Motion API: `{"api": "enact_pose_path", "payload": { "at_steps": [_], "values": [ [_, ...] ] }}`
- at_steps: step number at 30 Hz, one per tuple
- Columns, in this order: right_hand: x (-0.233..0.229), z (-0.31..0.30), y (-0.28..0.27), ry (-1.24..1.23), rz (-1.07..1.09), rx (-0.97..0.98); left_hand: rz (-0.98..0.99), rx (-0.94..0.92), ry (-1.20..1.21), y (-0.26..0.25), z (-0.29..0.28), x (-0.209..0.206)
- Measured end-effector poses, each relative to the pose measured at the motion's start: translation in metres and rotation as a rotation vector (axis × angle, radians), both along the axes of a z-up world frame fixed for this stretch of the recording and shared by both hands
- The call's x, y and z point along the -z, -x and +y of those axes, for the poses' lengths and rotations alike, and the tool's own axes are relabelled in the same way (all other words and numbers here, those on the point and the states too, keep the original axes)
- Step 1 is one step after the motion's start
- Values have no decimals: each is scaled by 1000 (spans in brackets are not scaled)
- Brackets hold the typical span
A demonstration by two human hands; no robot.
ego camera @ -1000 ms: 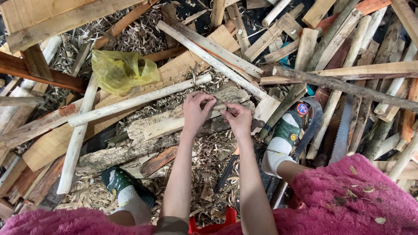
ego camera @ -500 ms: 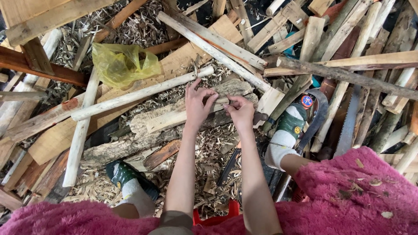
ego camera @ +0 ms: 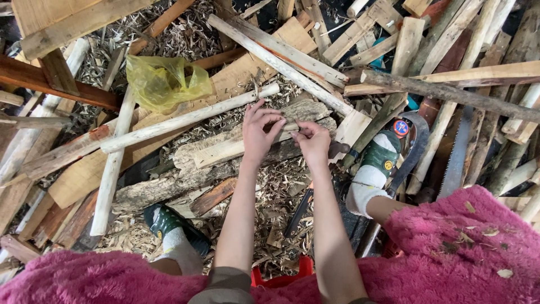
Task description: Shaping or cleaning a piece of wood using a hammer in a cluttered workshop
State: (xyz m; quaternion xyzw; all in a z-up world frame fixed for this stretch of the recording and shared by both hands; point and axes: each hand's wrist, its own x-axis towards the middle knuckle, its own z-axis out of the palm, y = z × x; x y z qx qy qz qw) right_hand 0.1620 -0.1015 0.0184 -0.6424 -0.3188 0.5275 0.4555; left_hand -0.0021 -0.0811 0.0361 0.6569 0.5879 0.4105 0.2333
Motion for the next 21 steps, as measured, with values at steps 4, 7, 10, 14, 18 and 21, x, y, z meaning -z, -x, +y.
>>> {"api": "enact_pose_path", "payload": {
  "at_steps": [4,7,10,14,18,21],
  "values": [
    [-7,1,7,20,-57,29,-4,6,-12,3,1,5],
    [5,4,6,33,-177,31,-15,29,-29,2,0,-1],
    [5,3,10,51,-267,35,-12,35,-30,3,0,2],
    [3,3,15,51,-271,57,-23,26,-9,4,2,9],
    [-5,1,12,115,-394,-9,-53,22,31,4,2,10],
    [-18,1,11,179,-436,-37,-37,23,14,4,2,10]
  ]
}}
